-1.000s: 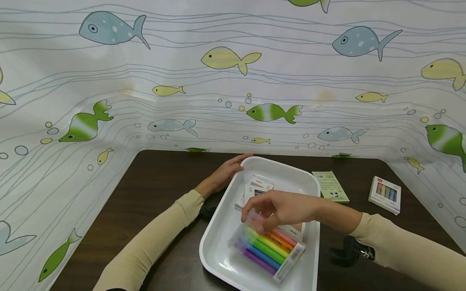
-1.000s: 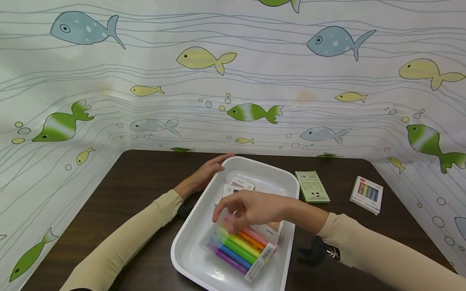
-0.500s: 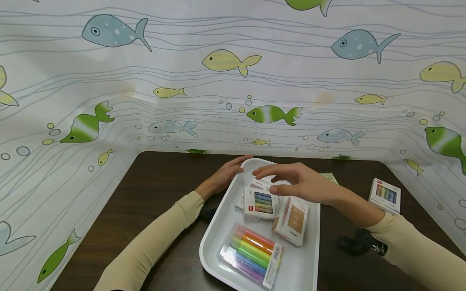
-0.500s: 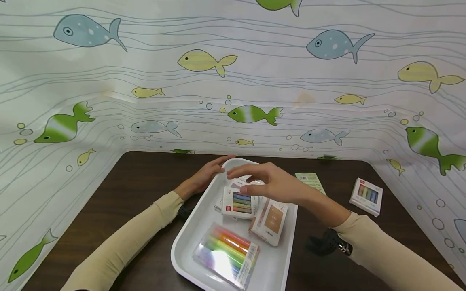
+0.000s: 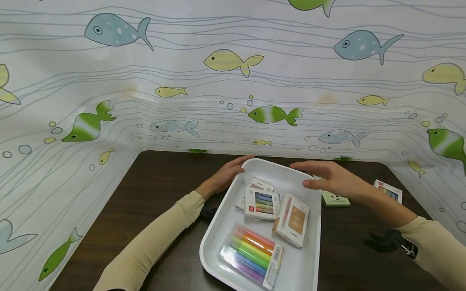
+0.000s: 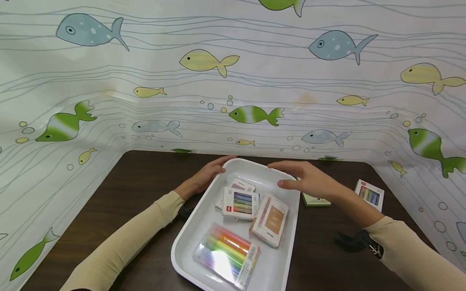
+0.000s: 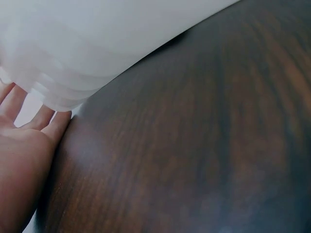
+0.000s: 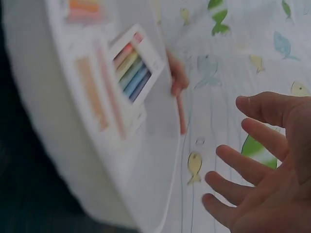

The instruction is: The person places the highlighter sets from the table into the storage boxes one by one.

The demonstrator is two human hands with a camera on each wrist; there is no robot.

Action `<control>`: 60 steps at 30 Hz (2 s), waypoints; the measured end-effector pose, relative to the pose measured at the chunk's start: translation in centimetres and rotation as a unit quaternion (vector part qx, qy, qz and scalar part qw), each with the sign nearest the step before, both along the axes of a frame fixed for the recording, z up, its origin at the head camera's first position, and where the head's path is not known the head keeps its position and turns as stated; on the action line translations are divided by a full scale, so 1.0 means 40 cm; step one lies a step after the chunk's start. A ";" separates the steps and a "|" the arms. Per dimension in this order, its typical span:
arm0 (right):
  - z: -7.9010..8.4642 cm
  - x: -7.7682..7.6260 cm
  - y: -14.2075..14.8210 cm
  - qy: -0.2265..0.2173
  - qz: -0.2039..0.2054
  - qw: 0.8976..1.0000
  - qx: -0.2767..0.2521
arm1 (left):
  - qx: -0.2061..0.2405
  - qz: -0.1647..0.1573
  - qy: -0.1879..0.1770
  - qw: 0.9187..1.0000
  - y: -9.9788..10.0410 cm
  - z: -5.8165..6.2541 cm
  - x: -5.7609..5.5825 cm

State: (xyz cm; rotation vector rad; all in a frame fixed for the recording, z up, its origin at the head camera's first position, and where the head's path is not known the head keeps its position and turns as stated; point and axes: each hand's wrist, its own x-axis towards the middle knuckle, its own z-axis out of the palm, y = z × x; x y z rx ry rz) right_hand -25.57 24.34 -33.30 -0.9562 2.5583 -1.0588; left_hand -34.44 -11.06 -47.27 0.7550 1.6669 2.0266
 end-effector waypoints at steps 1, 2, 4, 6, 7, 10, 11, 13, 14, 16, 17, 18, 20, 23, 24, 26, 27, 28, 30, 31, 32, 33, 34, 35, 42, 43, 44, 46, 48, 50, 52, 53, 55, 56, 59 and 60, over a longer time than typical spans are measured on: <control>-0.006 -0.002 0.011 0.015 -0.007 1.000 0.013 | -0.001 0.001 0.000 1.000 0.000 0.000 0.000; -0.013 -0.004 0.020 0.029 -0.013 0.999 0.024 | -0.002 0.002 -0.001 1.000 -0.001 -0.001 0.000; -0.025 -0.008 0.036 0.057 -0.020 0.997 0.043 | -0.003 0.004 -0.002 1.000 -0.004 -0.001 0.000; -0.036 -0.012 0.048 0.071 -0.023 0.996 0.049 | -0.004 0.004 -0.001 1.000 -0.006 -0.003 -0.001; -0.041 -0.014 0.053 0.075 -0.023 0.996 0.050 | -0.003 0.004 -0.002 1.000 -0.007 -0.004 -0.001; -0.053 -0.023 0.072 0.083 -0.028 0.995 0.053 | -0.003 0.003 0.000 1.000 -0.007 -0.005 -0.001; -0.057 -0.026 0.081 0.084 -0.031 0.994 0.056 | -0.003 0.002 0.001 1.000 -0.006 -0.006 -0.001; -0.064 -0.032 0.099 0.084 -0.037 0.994 0.061 | -0.004 0.001 0.000 1.000 -0.003 -0.005 0.001; -0.068 -0.035 0.109 0.083 -0.040 0.994 0.063 | -0.005 0.002 0.000 1.000 -0.002 -0.004 0.002; -0.075 -0.041 0.129 0.082 -0.047 0.993 0.067 | -0.006 0.001 0.001 1.000 0.000 -0.003 0.002; -0.077 -0.043 0.137 0.082 -0.049 0.993 0.067 | -0.006 0.001 0.002 1.000 0.000 -0.003 0.002; -0.078 -0.046 0.145 0.082 -0.049 0.993 0.067 | -0.007 0.002 0.003 1.000 0.000 -0.002 0.001; -0.080 -0.050 0.158 0.083 -0.052 0.993 0.065 | -0.009 0.004 0.005 1.000 0.000 -0.001 -0.001; -0.089 -0.056 0.175 0.080 -0.053 0.994 0.061 | -0.012 0.006 0.006 1.000 0.000 -0.001 -0.003; -0.095 -0.058 0.182 0.077 -0.054 0.994 0.058 | -0.012 0.007 0.006 1.000 0.001 -0.002 -0.003; -0.112 -0.064 0.198 0.067 -0.057 0.994 0.058 | -0.009 0.004 0.003 1.000 0.001 -0.004 -0.003; -0.122 -0.067 0.207 0.061 -0.056 0.995 0.058 | -0.007 0.001 0.002 1.000 0.002 -0.005 -0.003; -0.132 -0.071 0.215 0.054 -0.055 0.995 0.058 | -0.004 -0.001 0.000 1.000 0.002 -0.006 -0.003; -0.153 -0.077 0.232 0.043 -0.056 0.995 0.064 | 0.000 -0.005 -0.005 1.000 0.002 -0.009 -0.002; -0.162 -0.079 0.239 0.040 -0.056 0.995 0.069 | 0.000 -0.005 -0.006 1.000 0.002 -0.009 -0.001; -0.171 -0.081 0.245 0.037 -0.056 0.995 0.074 | -0.002 -0.005 -0.005 1.000 0.002 -0.009 0.000; -0.179 -0.084 0.251 0.038 -0.057 0.995 0.079 | -0.002 -0.004 -0.005 1.000 0.002 -0.009 0.001; -0.187 -0.086 0.256 0.036 -0.059 0.994 0.085 | -0.003 -0.003 -0.004 1.000 0.001 -0.009 0.001; -0.193 -0.089 0.261 0.035 -0.061 0.993 0.090 | -0.005 -0.002 -0.003 1.000 0.000 -0.008 0.002; -0.215 -0.112 0.294 -0.012 -0.067 0.991 0.119 | -0.003 -0.001 -0.004 1.000 -0.002 -0.003 0.001; -0.217 -0.116 0.298 -0.019 -0.066 0.990 0.124 | -0.002 -0.001 -0.005 1.000 -0.002 -0.003 0.000; -0.220 -0.119 0.303 -0.026 -0.065 0.989 0.129 | -0.002 -0.001 -0.005 1.000 -0.002 -0.003 0.001; -0.226 -0.126 0.313 -0.036 -0.063 0.988 0.135 | -0.004 0.000 -0.006 1.000 -0.001 -0.001 0.002; -0.236 -0.133 0.322 -0.037 -0.063 0.988 0.138 | -0.006 -0.001 -0.004 1.000 0.000 0.002 0.003; -0.246 -0.142 0.329 -0.030 -0.063 0.988 0.136 | -0.007 -0.001 -0.001 1.000 0.001 0.004 0.004; -0.253 -0.148 0.334 -0.020 -0.064 0.989 0.131 | -0.007 -0.002 0.000 1.000 0.001 0.005 0.003; -0.256 -0.151 0.336 -0.013 -0.066 0.989 0.129 | -0.007 -0.001 0.001 1.000 0.002 0.005 0.002; -0.257 -0.153 0.336 -0.006 -0.071 0.990 0.121 | -0.006 0.002 0.002 1.000 0.001 0.005 0.001; -0.257 -0.153 0.336 -0.005 -0.075 0.990 0.117 | -0.006 0.003 0.002 1.000 0.001 0.005 0.000; -0.260 -0.151 0.333 0.000 -0.086 0.990 0.109 | -0.007 0.005 0.002 1.000 0.000 0.004 0.000; -0.261 -0.149 0.332 0.000 -0.088 0.990 0.106 | -0.007 0.005 0.002 1.000 -0.001 0.004 0.001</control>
